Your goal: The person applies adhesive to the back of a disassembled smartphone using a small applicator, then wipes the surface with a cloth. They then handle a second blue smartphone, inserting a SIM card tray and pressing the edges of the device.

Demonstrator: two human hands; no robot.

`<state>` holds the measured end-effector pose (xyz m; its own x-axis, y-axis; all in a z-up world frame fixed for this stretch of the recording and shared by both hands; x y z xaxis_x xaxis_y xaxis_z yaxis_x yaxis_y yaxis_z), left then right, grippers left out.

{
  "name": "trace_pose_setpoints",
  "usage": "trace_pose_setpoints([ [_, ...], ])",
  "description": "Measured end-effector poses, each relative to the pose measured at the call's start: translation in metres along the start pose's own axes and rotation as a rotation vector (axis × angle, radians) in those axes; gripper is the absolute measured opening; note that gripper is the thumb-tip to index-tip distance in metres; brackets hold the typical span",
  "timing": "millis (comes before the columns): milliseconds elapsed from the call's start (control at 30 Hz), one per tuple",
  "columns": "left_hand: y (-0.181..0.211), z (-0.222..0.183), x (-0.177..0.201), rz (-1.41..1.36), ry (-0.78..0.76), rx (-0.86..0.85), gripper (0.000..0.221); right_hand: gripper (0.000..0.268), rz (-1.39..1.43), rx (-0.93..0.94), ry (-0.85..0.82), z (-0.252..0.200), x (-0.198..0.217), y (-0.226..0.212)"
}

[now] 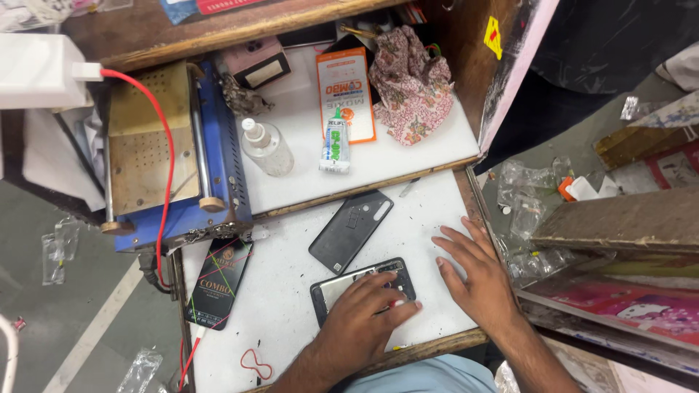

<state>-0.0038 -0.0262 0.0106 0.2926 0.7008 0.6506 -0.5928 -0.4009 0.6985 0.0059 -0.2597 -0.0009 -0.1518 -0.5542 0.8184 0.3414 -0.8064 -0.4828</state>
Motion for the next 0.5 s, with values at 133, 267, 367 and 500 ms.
trace_pose_setpoints([
  [133, -0.006, -0.005, 0.014, -0.083, 0.144, 0.092, 0.043, 0.023, 0.079, -0.042, 0.125, 0.023, 0.009, -0.007],
  [267, -0.039, 0.003, 0.04, -0.151, 0.5, 0.332, 0.059, 0.011, 0.054, -0.045, 0.165, 0.046, 0.01, -0.012],
  [367, -0.068, 0.013, 0.035, -0.229, 0.508, 0.449, 0.062, 0.009, 0.122, -0.024, 0.136, 0.042, -0.002, -0.017],
  [500, -0.087, 0.054, 0.034, -0.158, 0.458, 0.404, 0.067, 0.01, 0.196, -0.042, 0.063, 0.046, -0.005, -0.018],
])
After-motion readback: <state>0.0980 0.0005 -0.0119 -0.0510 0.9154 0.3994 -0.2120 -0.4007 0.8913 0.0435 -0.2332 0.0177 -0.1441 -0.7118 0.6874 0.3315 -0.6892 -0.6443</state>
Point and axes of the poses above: each hand's wrist, its own z-axis towards the middle knuckle, its own x-axis out of the back of the hand, y = z × x, the point moved 3 cm from there along z, towards the middle knuckle, and after that the axes turned 10 degrees about x, right-handed, at the moved point
